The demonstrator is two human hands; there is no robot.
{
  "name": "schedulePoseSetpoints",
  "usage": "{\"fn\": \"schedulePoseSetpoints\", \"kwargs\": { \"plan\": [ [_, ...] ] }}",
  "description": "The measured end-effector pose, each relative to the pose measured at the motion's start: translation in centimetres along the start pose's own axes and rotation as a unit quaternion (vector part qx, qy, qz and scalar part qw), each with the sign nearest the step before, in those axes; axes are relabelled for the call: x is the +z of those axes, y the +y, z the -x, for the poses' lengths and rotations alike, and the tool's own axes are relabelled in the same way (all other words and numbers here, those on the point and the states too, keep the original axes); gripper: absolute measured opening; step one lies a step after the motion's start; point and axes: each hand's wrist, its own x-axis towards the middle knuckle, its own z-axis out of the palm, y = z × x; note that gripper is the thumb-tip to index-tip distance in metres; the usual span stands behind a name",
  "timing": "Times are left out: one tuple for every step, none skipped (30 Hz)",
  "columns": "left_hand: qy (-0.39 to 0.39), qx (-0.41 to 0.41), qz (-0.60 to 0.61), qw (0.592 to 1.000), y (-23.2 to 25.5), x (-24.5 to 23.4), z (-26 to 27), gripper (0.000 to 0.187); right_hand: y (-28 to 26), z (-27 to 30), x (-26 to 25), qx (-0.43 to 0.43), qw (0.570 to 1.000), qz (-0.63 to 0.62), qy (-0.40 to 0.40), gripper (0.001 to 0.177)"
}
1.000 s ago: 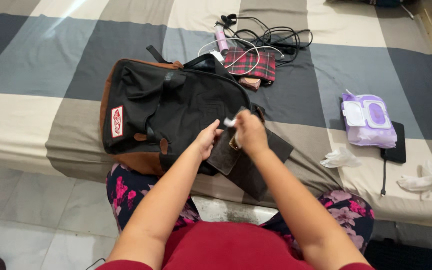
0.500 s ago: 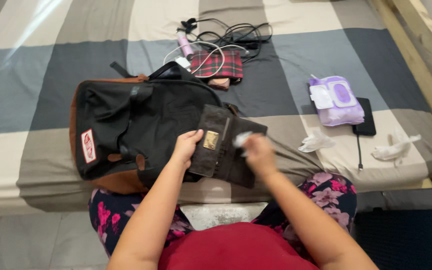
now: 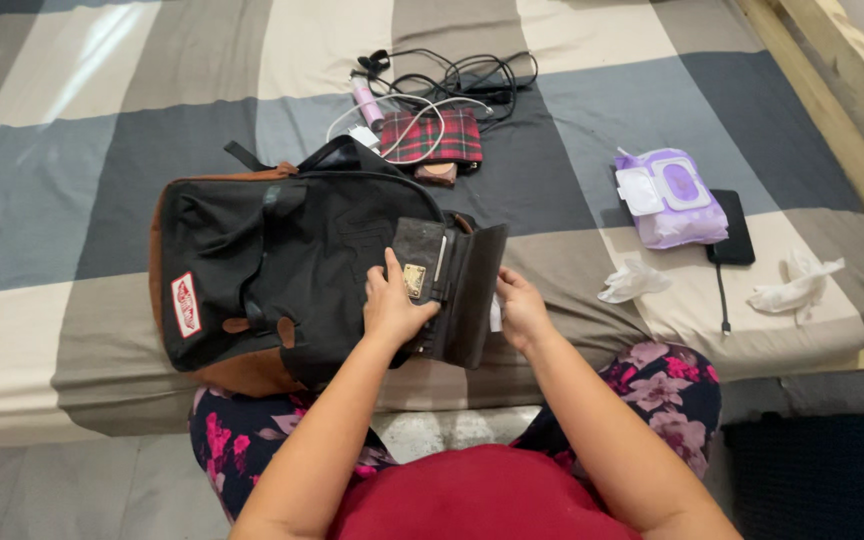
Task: The person sits on a bed and wipes a brown wallet with a white wipe, cleaning the exterior and interior compartments. They then place the wallet into a black backpack and later pick up a red plaid pouch to wipe it as well.
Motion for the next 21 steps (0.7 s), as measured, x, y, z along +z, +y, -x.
{"fn": "schedulePoseSetpoints", "kwargs": {
  "plan": [
    [-0.027, -0.027, 0.072, 0.997, 0.1, -0.4, -0.4, 0.101, -0.3, 0.2, 0.8, -0.014, 1.000, 0.007, 0.006, 0.030],
    [-0.055, -0.054, 0.144, 0.987, 0.0, -1.0, -0.9, 0.096, -0.6, 0.3, 1.4, -0.027, 0.999, 0.014, 0.013, 0.031],
    [-0.082, -0.081, 0.215, 0.970, -0.2, -1.6, -1.3, 0.091, -0.8, 0.4, 1.7, -0.016, 0.999, 0.033, 0.025, 0.031],
    [-0.135, -0.168, 0.367, 0.905, -0.6, -2.3, -1.6, 0.078, -0.9, 0.5, 2.0, -0.003, 0.998, 0.050, 0.037, 0.031],
    [-0.184, -0.248, 0.505, 0.806, -1.3, -3.7, -2.0, 0.066, -0.9, 0.7, 2.0, 0.010, 0.996, 0.068, 0.049, 0.031],
    [-0.225, -0.318, 0.625, 0.677, -1.8, -4.7, -2.2, 0.059, -1.0, 0.8, 2.1, 0.013, 0.997, 0.075, 0.032, 0.033],
    [-0.213, -0.320, 0.642, 0.663, -2.2, -5.2, -2.2, 0.056, -0.9, 1.0, 2.1, 0.015, 0.996, 0.082, 0.015, 0.034],
    [-0.201, -0.322, 0.659, 0.649, -2.5, -5.8, -2.1, 0.054, -0.9, 1.2, 2.2, 0.017, 0.996, 0.089, -0.001, 0.036],
    [-0.189, -0.324, 0.676, 0.634, -2.8, -6.2, -2.0, 0.052, -0.8, 1.3, 2.3, 0.046, 0.991, 0.123, 0.018, 0.039],
    [-0.178, -0.330, 0.674, 0.636, -2.9, -6.4, -1.8, 0.051, -0.9, 1.5, 2.5, 0.074, 0.984, 0.157, 0.038, 0.043],
    [-0.168, -0.336, 0.673, 0.638, -2.9, -6.5, -1.6, 0.051, -0.9, 1.8, 2.7, 0.102, 0.975, 0.190, 0.058, 0.046],
    [-0.158, -0.343, 0.671, 0.638, -2.8, -6.3, -1.4, 0.050, -1.0, 2.1, 2.8, 0.118, 0.973, 0.196, 0.034, 0.047],
    [-0.160, -0.341, 0.684, 0.624, -2.8, -6.3, -1.2, 0.048, -1.1, 2.4, 3.0, 0.134, 0.970, 0.202, 0.009, 0.048],
    [-0.162, -0.340, 0.697, 0.610, -2.6, -6.2, -1.0, 0.046, -1.2, 2.8, 3.2, 0.150, 0.966, 0.208, -0.014, 0.049],
    [-0.164, -0.338, 0.710, 0.595, -2.4, -6.1, -0.9, 0.045, -1.4, 3.1, 3.4, 0.152, 0.963, 0.223, -0.014, 0.047],
    [-0.164, -0.346, 0.696, 0.608, -2.3, -6.1, -0.8, 0.046, -1.7, 3.4, 3.7, 0.153, 0.959, 0.238, -0.014, 0.046],
    [-0.164, -0.353, 0.681, 0.620, -2.1, -6.1, -0.7, 0.047, -2.0, 3.6, 3.9, 0.154, 0.955, 0.253, -0.014, 0.044],
    [-0.164, -0.360, 0.665, 0.633, -1.8, -6.2, -0.8, 0.048, -2.5, 3.6, 4.2, 0.133, 0.960, 0.247, -0.010, 0.041],
    [-0.177, -0.360, 0.632, 0.663, -1.6, -6.3, -0.9, 0.049, -3.0, 3.5, 4.4, 0.113, 0.964, 0.240, -0.006, 0.039],
    [-0.190, -0.359, 0.598, 0.691, -1.3, -6.3, -1.0, 0.050, -3.6, 3.5, 4.5, 0.092, 0.968, 0.234, -0.002, 0.036],
    [-0.203, -0.358, 0.563, 0.717, -1.1, -6.4, -1.2, 0.052, -4.1, 3.4, 4.7, 0.087, 0.971, 0.221, -0.014, 0.034]
  ]
}}
